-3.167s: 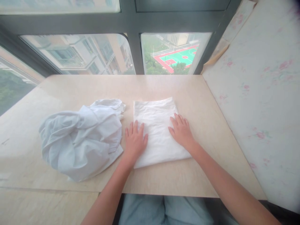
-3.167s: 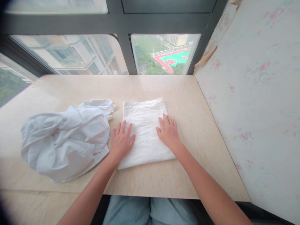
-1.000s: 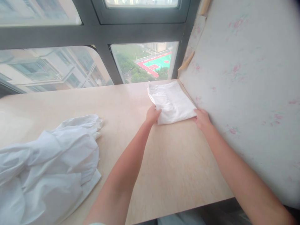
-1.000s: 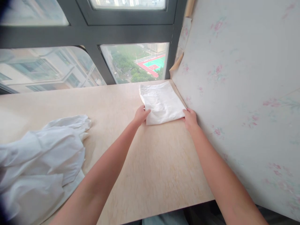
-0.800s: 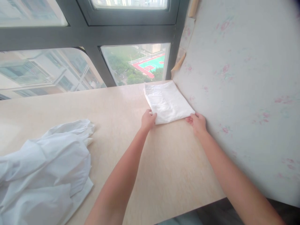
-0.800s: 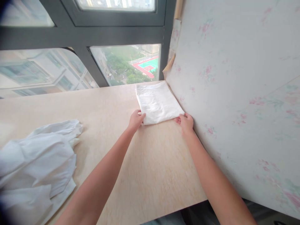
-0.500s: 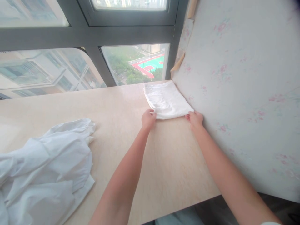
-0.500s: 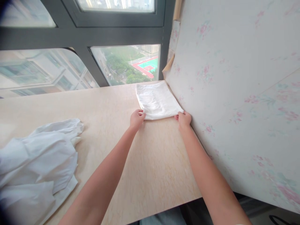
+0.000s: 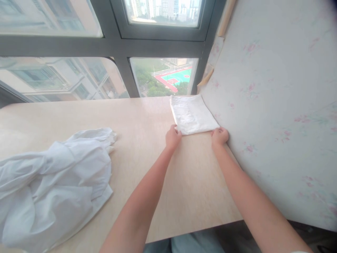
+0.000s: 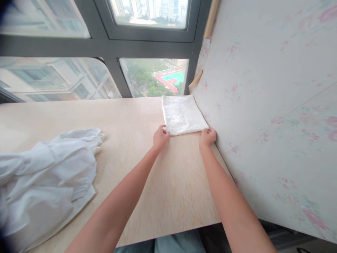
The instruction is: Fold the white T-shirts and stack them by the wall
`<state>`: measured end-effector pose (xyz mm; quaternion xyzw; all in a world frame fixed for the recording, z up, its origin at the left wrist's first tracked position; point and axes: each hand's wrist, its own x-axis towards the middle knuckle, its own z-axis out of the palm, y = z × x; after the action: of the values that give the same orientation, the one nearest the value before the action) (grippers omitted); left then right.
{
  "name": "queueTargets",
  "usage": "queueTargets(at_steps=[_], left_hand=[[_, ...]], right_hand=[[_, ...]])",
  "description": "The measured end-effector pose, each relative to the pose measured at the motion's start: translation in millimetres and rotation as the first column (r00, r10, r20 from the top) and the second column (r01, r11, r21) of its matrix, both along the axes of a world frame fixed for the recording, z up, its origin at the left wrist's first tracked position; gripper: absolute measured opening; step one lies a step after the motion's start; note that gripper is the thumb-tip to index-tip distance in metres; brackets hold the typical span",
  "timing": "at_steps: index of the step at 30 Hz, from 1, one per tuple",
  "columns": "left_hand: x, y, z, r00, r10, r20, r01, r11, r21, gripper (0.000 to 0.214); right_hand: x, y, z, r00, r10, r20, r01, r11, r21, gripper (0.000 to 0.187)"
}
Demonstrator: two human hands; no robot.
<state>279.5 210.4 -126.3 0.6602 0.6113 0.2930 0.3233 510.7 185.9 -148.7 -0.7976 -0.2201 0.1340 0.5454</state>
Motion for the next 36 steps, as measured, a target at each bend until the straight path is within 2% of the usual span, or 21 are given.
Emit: queueTargets(at_steps=[2,5,7,11,13,15,19,25,29,31,33,36], left_hand=[[-5,-23,-2.0,0.998,-0.052,-0.022,0.053,0.998,0.03,0.044],[-13,-55,-5.2,0.985,-0.161,-0.064,0.166,0.984,0.068,0.03],[-20,-71,-6.2,0.97,-0.227,-0.091,0.234,0.969,0.08,0.022],[-30,-89,-5.9,0.955,-0.269,-0.122,0.281,0.955,0.091,0.022],[-33,-95,-5.5,0.957,-0.26,-0.127,0.273,0.957,0.101,0.023],[-35,-100,-5.5,0.962,-0.243,-0.125,0.257,0.96,0.11,0.023],[-40,-113,-5.6,0.972,-0.208,-0.111,0.221,0.968,0.119,0.023],[-50,-136,-4.0,0.974,-0.211,-0.087,0.221,0.967,0.125,0.023],[-63,-151,-4.8,0.968,-0.243,-0.069,0.25,0.957,0.144,0.024],[-78,-153,-4.2,0.969,-0.235,-0.071,0.243,0.958,0.151,0.025],[-102,-151,1.9,0.981,-0.172,-0.094,0.185,0.97,0.158,0.025],[-155,-144,30.9,0.987,0.042,-0.154,-0.011,0.98,0.199,0.03]], right_hand=[[-5,-7,0.3,0.997,0.012,0.082,-0.013,1.0,0.012,0.05],[-13,-15,-1.3,0.952,0.144,0.271,-0.141,0.99,-0.029,0.047],[-19,-16,-3.0,0.867,0.248,0.433,-0.235,0.968,-0.084,0.046],[-29,-14,-6.6,0.616,0.446,0.65,-0.356,0.893,-0.276,0.044],[-33,-14,-9.4,0.565,0.502,0.655,-0.321,0.865,-0.386,0.044],[-35,-17,-13.0,0.571,0.516,0.639,-0.268,0.853,-0.449,0.045],[-34,-27,-18.9,0.569,0.502,0.652,-0.237,0.859,-0.455,0.045],[-46,-49,-19.6,0.445,0.568,0.693,-0.373,0.821,-0.433,0.048],[-71,-89,-21.6,0.386,0.629,0.675,-0.505,0.756,-0.416,0.047],[-86,-116,-23.4,0.338,0.662,0.669,-0.562,0.712,-0.421,0.045],[-98,-143,-24.7,0.294,0.689,0.663,-0.603,0.672,-0.43,0.043],[-111,-170,-24.7,0.278,0.716,0.641,-0.648,0.632,-0.424,0.043]])
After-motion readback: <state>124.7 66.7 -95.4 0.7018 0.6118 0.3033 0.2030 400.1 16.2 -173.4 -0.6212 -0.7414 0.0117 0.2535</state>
